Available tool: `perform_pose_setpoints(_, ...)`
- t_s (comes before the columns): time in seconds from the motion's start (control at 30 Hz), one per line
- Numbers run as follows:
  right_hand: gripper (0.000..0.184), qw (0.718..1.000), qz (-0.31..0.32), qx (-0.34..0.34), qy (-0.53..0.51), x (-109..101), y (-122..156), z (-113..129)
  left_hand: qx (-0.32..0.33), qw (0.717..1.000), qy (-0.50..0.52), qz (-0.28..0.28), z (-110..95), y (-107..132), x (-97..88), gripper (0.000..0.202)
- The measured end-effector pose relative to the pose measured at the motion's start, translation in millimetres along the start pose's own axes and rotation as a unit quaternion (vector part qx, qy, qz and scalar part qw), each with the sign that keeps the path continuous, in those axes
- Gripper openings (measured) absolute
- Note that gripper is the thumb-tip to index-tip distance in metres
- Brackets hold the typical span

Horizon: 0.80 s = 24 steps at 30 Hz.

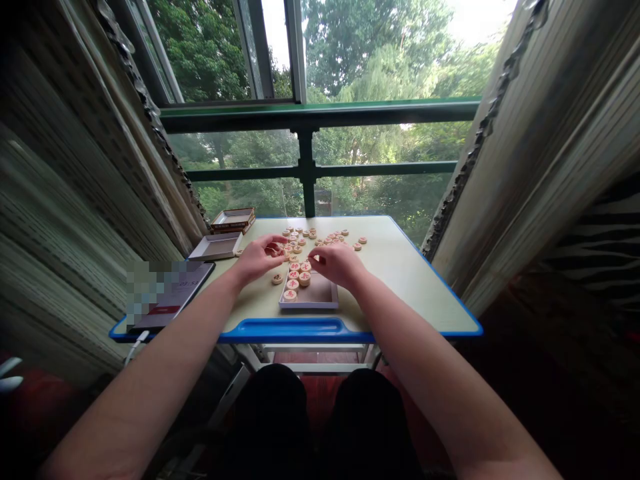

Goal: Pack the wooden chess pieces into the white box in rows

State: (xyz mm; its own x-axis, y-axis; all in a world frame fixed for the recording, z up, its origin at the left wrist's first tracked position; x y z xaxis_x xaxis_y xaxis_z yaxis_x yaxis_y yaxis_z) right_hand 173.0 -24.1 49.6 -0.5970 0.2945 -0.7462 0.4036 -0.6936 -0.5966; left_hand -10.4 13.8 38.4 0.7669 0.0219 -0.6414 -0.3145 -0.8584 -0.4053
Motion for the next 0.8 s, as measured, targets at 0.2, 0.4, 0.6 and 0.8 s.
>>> perform_pose_setpoints(0.2, 0.027, 0.998, 0.016, -0.034, -0.043, 2.0, 1.3, 10.3, -0.030, 0.965, 0.245, 0.089, -15.2, 4.0, 8.0, 0.052)
perform_pose_setpoints(0.4, 0.014, 0.995, 0.012, -0.070, -0.073, -0.5, 1.3, 19.8, -0.040, 0.942, 0.297, 0.149, -18.1, 6.9, 18.5, 0.045)
perform_pose_setpoints(0.6, 0.014, 0.990, 0.013, -0.073, -0.120, -3.6, 0.6, 21.7, -0.030, 0.943, 0.308, 0.124, -20.1, 8.0, 16.3, 0.053)
perform_pose_setpoints(0.8, 0.015, 0.987, -0.002, -0.064, -0.147, -8.8, 1.0, 22.8, -0.067, 0.952, 0.262, 0.141, -16.9, 8.4, 17.1, 0.043)
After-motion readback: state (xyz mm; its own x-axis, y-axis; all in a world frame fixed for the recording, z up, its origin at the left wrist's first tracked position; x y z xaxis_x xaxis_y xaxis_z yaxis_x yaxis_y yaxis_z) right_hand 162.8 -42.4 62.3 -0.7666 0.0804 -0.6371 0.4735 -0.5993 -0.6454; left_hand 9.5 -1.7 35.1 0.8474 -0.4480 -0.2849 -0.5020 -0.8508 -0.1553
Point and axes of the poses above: each hand's wrist, its own y-axis away from the middle knuckle, its own x-axis out of the palm, z = x × y, the point moved 5 cm from there along -y, towards the middle knuckle, and after that the axes turned 6 degrees about -y, right-handed, at the moved point
